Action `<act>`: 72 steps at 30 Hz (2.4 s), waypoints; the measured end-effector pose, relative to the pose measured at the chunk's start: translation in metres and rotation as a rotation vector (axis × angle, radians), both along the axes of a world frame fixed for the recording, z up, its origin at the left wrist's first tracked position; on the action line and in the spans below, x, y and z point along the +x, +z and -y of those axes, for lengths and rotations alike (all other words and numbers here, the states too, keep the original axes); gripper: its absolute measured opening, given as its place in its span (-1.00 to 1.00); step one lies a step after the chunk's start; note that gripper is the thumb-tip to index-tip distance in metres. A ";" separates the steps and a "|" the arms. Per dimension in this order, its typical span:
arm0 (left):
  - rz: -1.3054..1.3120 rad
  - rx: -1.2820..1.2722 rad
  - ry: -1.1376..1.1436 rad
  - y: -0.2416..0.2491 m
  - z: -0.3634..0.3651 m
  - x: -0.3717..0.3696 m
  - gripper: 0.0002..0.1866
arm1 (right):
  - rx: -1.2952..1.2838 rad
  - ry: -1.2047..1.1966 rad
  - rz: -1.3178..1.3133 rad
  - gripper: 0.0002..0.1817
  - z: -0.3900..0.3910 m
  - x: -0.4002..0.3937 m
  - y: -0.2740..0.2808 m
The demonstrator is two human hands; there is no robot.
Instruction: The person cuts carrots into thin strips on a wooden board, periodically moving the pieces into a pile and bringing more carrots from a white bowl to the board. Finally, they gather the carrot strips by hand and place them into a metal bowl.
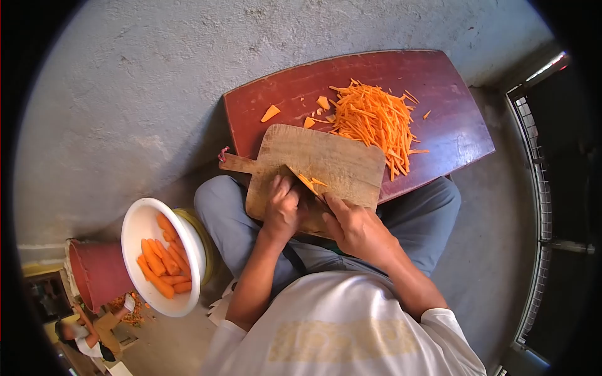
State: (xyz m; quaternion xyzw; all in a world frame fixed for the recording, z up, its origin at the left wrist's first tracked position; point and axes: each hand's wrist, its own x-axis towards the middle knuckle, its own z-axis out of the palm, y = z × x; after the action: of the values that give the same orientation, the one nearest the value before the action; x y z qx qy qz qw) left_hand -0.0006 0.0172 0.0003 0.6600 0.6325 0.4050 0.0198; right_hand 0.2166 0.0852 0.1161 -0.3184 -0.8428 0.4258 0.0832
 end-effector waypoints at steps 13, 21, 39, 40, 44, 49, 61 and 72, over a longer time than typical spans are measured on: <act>0.042 0.021 0.053 0.008 0.000 0.000 -0.81 | 0.080 -0.021 -0.117 -0.58 0.006 0.006 -0.008; 0.164 0.061 0.141 0.008 -0.005 0.003 -0.89 | -0.060 -0.059 -0.189 -0.59 -0.021 0.021 -0.003; -0.013 -0.394 -0.305 0.067 -0.077 -0.027 -0.38 | 0.594 0.253 -0.052 -0.35 0.003 0.048 -0.004; -0.084 -0.379 -0.280 0.064 -0.086 -0.028 -0.40 | 0.625 0.252 -0.061 -0.34 0.004 0.050 -0.004; -0.179 -0.236 -0.167 0.067 -0.100 -0.026 -0.55 | 0.613 0.208 -0.066 -0.40 0.010 0.053 0.000; 0.258 -0.103 -0.008 0.059 -0.086 -0.049 -0.73 | 0.187 0.159 -0.138 -0.48 0.017 0.040 -0.002; 0.309 -0.270 0.073 0.046 -0.081 -0.089 -0.73 | 0.111 -0.297 -0.106 -0.65 -0.126 0.055 -0.011; -0.210 -0.529 0.098 0.024 -0.200 -0.057 -0.71 | -0.111 -0.468 -0.387 -0.56 -0.075 0.074 -0.017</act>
State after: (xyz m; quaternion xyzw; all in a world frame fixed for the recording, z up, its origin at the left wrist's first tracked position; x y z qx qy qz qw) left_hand -0.0575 0.2175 0.0240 0.6389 0.7458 0.1556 0.1061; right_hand 0.2904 0.1606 0.0996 -0.4208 -0.6906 0.4934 0.3202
